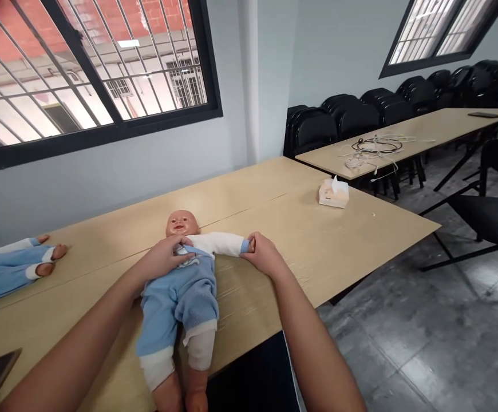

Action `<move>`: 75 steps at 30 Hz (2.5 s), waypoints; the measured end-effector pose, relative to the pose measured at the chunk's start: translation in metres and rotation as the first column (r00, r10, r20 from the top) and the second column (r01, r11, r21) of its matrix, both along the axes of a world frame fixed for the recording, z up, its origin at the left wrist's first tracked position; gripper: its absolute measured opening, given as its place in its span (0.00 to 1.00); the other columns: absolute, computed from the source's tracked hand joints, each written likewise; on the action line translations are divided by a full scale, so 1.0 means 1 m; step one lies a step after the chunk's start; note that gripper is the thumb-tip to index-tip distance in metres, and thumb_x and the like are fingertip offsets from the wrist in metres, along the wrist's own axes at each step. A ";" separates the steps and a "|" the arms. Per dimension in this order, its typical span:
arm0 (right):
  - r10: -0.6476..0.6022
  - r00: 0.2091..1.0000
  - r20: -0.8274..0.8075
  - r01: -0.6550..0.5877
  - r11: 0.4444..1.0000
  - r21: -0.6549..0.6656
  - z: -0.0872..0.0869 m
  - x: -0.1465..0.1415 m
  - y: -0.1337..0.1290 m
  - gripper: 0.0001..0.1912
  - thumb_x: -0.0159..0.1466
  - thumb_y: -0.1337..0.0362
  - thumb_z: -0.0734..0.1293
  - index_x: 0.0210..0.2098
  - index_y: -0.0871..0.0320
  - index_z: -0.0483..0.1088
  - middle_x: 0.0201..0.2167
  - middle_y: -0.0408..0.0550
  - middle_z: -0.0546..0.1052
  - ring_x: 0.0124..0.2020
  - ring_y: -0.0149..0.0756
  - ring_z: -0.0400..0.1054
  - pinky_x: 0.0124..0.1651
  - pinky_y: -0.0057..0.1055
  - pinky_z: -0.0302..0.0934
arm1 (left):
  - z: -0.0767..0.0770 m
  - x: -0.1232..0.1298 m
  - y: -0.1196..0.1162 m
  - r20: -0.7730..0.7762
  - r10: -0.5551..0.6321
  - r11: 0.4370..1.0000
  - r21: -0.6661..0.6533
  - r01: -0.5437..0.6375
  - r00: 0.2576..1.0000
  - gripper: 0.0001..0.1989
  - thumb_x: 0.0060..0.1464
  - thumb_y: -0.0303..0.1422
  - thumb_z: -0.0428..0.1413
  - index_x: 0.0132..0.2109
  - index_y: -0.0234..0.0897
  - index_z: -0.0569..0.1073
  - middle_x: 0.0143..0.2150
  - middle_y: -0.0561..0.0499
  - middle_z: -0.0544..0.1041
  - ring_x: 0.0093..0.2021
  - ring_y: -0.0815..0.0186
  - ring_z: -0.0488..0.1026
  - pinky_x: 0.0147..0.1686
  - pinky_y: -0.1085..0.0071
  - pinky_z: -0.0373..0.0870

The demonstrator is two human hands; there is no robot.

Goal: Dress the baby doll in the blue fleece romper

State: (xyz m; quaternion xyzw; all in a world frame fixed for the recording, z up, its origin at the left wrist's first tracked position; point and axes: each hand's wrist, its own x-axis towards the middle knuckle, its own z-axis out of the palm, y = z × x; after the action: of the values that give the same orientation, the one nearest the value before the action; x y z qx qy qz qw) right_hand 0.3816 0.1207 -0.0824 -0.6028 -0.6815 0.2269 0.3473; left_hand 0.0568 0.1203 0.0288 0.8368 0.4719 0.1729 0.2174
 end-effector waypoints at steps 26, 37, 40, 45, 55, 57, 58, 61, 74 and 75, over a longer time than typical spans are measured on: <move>-0.041 0.751 -0.659 0.141 0.985 0.099 -0.002 -0.043 0.007 0.26 0.62 0.55 0.72 0.56 0.59 0.68 0.53 0.59 0.79 0.51 0.45 0.76 0.59 0.47 0.69 | 0.025 0.024 0.012 -0.107 -0.069 0.972 -0.231 0.043 0.992 0.17 0.57 0.39 0.49 0.23 0.40 0.66 0.25 0.53 0.74 0.28 0.64 0.71 0.28 0.69 0.64; -0.109 0.797 -0.594 0.186 0.980 0.070 -0.006 -0.041 0.009 0.23 0.61 0.55 0.71 0.53 0.57 0.69 0.46 0.54 0.81 0.42 0.42 0.76 0.51 0.43 0.71 | 0.025 0.010 0.017 -0.034 0.095 0.990 -0.100 -0.098 0.995 0.16 0.61 0.39 0.46 0.47 0.38 0.74 0.43 0.47 0.80 0.41 0.60 0.77 0.42 0.66 0.74; -0.104 0.795 -0.598 0.179 0.982 0.068 -0.007 -0.041 0.009 0.24 0.61 0.55 0.71 0.54 0.57 0.68 0.46 0.53 0.81 0.41 0.42 0.76 0.51 0.43 0.71 | 0.018 0.005 0.016 -0.017 0.110 0.993 -0.028 -0.111 0.994 0.18 0.64 0.41 0.47 0.52 0.38 0.75 0.47 0.46 0.81 0.46 0.58 0.77 0.47 0.64 0.74; -0.084 0.792 -0.604 0.167 0.983 0.081 -0.002 -0.043 0.006 0.26 0.61 0.55 0.71 0.55 0.57 0.67 0.45 0.53 0.80 0.41 0.41 0.76 0.49 0.41 0.72 | 0.010 0.014 0.015 -0.195 0.107 0.994 0.052 -0.099 0.975 0.18 0.61 0.45 0.54 0.49 0.38 0.77 0.47 0.44 0.82 0.46 0.54 0.78 0.45 0.63 0.73; -0.060 0.886 -0.459 0.185 0.955 0.232 0.004 -0.046 -0.003 0.27 0.63 0.55 0.70 0.59 0.58 0.67 0.52 0.57 0.78 0.48 0.45 0.74 0.53 0.43 0.69 | 0.003 0.016 0.008 -0.264 0.140 0.868 0.497 0.010 0.954 0.07 0.59 0.28 0.54 0.44 0.40 0.74 0.45 0.44 0.80 0.52 0.51 0.76 0.53 0.56 0.68; -0.054 0.929 -0.367 0.186 0.924 0.334 0.009 -0.050 -0.004 0.29 0.64 0.56 0.70 0.62 0.57 0.66 0.58 0.60 0.75 0.55 0.49 0.71 0.58 0.46 0.67 | -0.004 0.013 0.004 -0.244 0.133 0.827 0.561 0.028 0.961 0.07 0.61 0.28 0.53 0.45 0.39 0.74 0.45 0.43 0.80 0.51 0.52 0.76 0.55 0.56 0.68; -0.031 0.948 -0.316 0.160 0.906 0.391 0.014 -0.053 -0.003 0.29 0.65 0.56 0.69 0.64 0.57 0.66 0.61 0.60 0.73 0.59 0.50 0.69 0.62 0.48 0.64 | -0.007 0.011 0.001 -0.225 0.121 0.810 0.585 0.035 0.967 0.08 0.62 0.28 0.52 0.45 0.39 0.74 0.45 0.43 0.80 0.52 0.52 0.75 0.56 0.55 0.68; 0.132 0.986 -0.106 -0.063 0.867 0.494 0.035 -0.071 0.005 0.28 0.68 0.61 0.66 0.66 0.53 0.64 0.64 0.56 0.72 0.64 0.48 0.65 0.67 0.48 0.58 | -0.016 0.005 -0.007 -0.145 0.076 0.781 0.624 0.032 0.987 0.09 0.64 0.29 0.51 0.47 0.40 0.75 0.49 0.43 0.80 0.55 0.53 0.75 0.58 0.55 0.68; 0.736 0.652 -0.185 -0.636 0.663 0.395 0.049 -0.117 0.018 0.14 0.63 0.68 0.66 0.48 0.56 0.76 0.50 0.50 0.79 0.55 0.43 0.69 0.62 0.44 0.61 | -0.001 -0.007 -0.007 -0.104 0.031 0.810 0.586 0.036 0.994 0.07 0.66 0.29 0.51 0.44 0.41 0.74 0.47 0.46 0.81 0.53 0.57 0.75 0.58 0.58 0.68; 0.734 0.618 -0.280 -0.643 0.677 0.358 0.049 -0.117 0.016 0.11 0.65 0.65 0.65 0.45 0.57 0.76 0.47 0.50 0.79 0.53 0.43 0.70 0.59 0.42 0.63 | -0.001 -0.008 -0.005 -0.130 -0.010 0.813 0.576 0.084 0.992 0.07 0.67 0.29 0.50 0.45 0.40 0.74 0.47 0.46 0.81 0.53 0.57 0.75 0.58 0.58 0.68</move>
State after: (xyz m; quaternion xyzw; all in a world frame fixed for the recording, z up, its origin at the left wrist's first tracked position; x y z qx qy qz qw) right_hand 0.2645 0.1362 -0.0338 -0.1898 -0.7950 0.3838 0.4297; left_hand 0.0489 0.1158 0.0276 0.8834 0.3882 0.2523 -0.0727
